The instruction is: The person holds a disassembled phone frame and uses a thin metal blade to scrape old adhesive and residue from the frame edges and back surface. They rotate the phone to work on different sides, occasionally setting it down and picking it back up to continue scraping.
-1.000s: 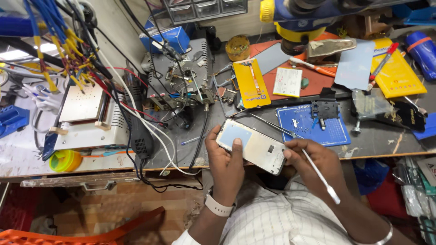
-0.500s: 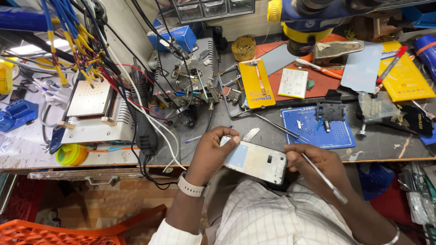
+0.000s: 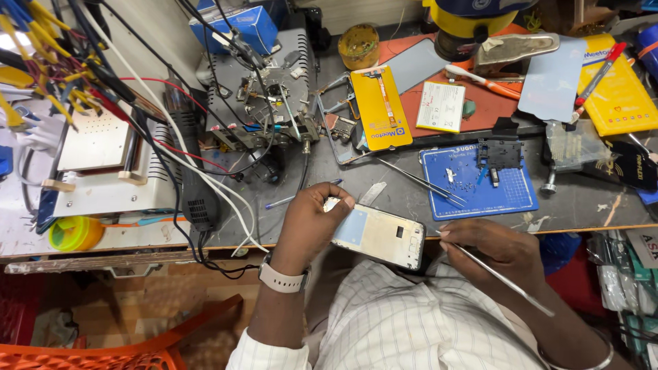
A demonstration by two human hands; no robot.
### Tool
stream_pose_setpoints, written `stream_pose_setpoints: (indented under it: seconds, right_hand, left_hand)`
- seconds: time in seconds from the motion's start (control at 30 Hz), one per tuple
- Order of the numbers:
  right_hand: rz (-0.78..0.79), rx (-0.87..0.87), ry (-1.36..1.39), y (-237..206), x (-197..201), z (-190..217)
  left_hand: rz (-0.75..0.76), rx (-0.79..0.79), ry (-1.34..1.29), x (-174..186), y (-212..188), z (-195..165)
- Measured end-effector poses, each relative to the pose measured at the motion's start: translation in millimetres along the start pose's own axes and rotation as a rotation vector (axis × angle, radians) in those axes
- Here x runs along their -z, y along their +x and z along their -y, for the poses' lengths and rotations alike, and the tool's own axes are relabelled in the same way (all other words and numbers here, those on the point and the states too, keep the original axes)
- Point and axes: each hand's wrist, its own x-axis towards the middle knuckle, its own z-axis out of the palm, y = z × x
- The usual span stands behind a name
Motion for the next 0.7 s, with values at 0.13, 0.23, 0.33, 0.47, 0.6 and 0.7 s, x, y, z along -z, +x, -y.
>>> stream_pose_setpoints:
  seconds: [0.13,0.23,0.33,0.47,0.6,0.7]
  right_hand:
    - [0.019,-0.021,-0.007,1.9,-1.9,3.6]
    - [0.03,-0.008,-0.057,3.5,-3.4,5.6]
    - [0.017,0.004,-0.072,4.7,-4.1,6.5]
    - [0.016,0.004,-0.07,4.9,-3.0,6.8]
    - [0.02,0.058,-0.142,8.7,-7.1,4.9]
    - [0.04,0.14,-0.153,14.6,-13.7,0.9]
  left_hand:
    - [-0.008,0.032,-0.002,-0.7,-0.4,-0.8]
    - [-0.014,0.045,0.005,-0.8,-0.5,-0.3]
    - [-0.016,0.05,0.01,-0.8,0.4,0.7]
    - [-0.01,0.021,0.012,-1.1,2.0,3.5]
    - [-0.015,0.045,0.014,-2.0,2.8,5.2]
    - [-0.01,0.069,0.021,-1.7,2.0,5.3]
